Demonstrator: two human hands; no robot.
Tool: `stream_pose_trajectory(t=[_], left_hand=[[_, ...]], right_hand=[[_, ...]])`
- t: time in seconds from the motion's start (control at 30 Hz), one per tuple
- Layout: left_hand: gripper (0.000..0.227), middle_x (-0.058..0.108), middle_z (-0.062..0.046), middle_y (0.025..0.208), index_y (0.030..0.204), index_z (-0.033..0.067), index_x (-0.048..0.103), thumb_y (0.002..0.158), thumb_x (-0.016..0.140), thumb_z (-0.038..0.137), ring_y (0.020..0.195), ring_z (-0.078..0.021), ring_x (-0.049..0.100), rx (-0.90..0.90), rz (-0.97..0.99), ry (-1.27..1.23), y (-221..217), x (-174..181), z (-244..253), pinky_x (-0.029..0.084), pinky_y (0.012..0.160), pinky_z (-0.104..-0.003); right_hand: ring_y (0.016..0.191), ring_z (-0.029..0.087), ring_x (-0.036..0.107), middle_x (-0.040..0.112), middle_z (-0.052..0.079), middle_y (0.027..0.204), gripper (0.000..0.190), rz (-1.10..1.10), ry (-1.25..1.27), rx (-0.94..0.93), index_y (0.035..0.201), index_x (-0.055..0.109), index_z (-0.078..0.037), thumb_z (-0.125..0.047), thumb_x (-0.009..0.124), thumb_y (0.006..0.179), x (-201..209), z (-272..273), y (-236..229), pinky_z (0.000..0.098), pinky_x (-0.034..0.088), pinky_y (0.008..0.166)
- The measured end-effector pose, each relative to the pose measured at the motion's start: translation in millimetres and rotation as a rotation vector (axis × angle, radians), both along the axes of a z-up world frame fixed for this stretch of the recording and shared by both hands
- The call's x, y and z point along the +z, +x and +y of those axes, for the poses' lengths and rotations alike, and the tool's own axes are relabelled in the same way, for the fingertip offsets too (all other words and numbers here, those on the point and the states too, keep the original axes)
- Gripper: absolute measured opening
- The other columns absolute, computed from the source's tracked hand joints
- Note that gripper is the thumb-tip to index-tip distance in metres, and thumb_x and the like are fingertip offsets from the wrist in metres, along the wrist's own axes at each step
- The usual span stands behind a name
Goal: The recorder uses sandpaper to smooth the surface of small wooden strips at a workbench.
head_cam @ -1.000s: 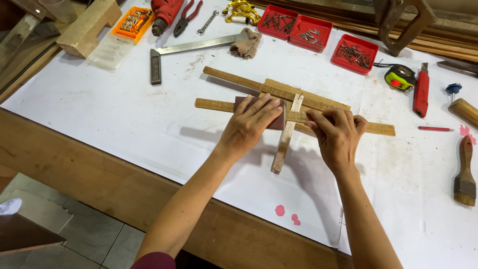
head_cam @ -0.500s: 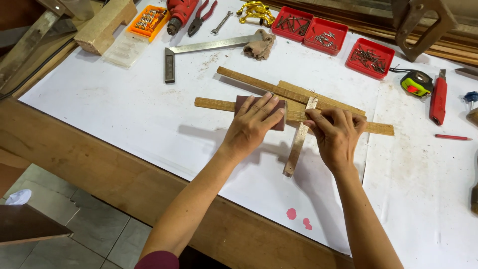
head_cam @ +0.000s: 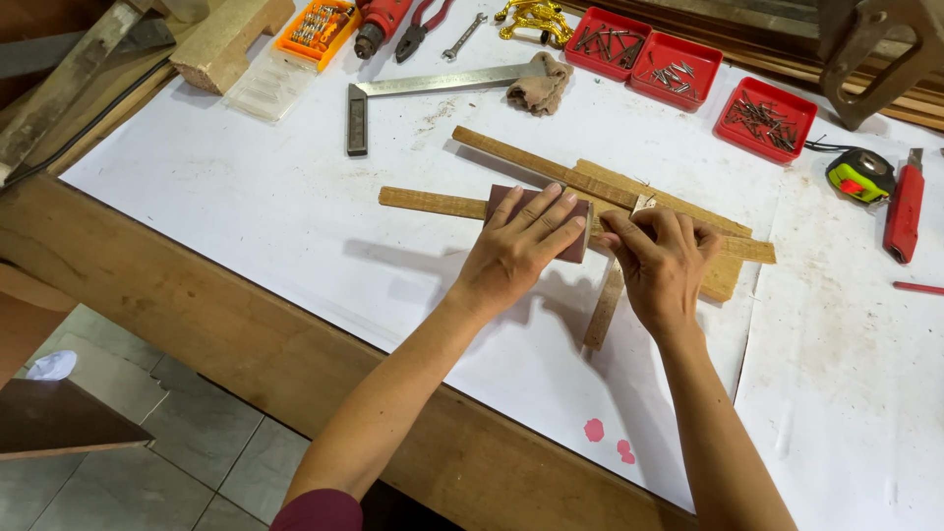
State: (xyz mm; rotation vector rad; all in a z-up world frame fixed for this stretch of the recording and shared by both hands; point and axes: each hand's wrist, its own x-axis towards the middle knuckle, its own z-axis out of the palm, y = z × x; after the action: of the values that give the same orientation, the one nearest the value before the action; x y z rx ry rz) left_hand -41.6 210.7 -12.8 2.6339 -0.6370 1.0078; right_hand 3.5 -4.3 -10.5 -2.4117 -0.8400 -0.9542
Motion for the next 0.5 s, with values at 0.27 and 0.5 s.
stream_pose_trajectory(t=[0.27, 0.5], left_hand=[[0.037, 0.063, -0.008, 0.144, 0.13, 0.0154, 0.065, 0.094, 0.07, 0.005, 0.14, -0.0272, 0.055, 0.078, 0.002, 0.007, 3.4, -13.1, 29.4, 0.039, 0.119, -0.055], [0.062, 0.046, -0.019, 0.155, 0.136, 0.0255, 0.06, 0.078, 0.082, 0.019, 0.144, -0.0365, 0.043, -0.017, 0.119, -0.039, -5.2, 6.6, 25.1, 0.029, 0.114, -0.065]], right_hand=[[0.096, 0.016, 0.055, 0.063, -0.004, 0.098, 0.026, 0.008, -0.009, -0.014, 0.121, 0.08, -0.025, -0.037, 0.078, 0.097, 1.9, 1.2, 0.1, 0.0404, 0.031, 0.096], [0.097, 0.017, 0.056, 0.063, -0.003, 0.102, 0.028, -0.007, -0.022, 0.01, 0.121, 0.08, -0.025, -0.037, 0.077, 0.097, 4.3, 10.3, 1.0, 0.0409, 0.031, 0.096]])
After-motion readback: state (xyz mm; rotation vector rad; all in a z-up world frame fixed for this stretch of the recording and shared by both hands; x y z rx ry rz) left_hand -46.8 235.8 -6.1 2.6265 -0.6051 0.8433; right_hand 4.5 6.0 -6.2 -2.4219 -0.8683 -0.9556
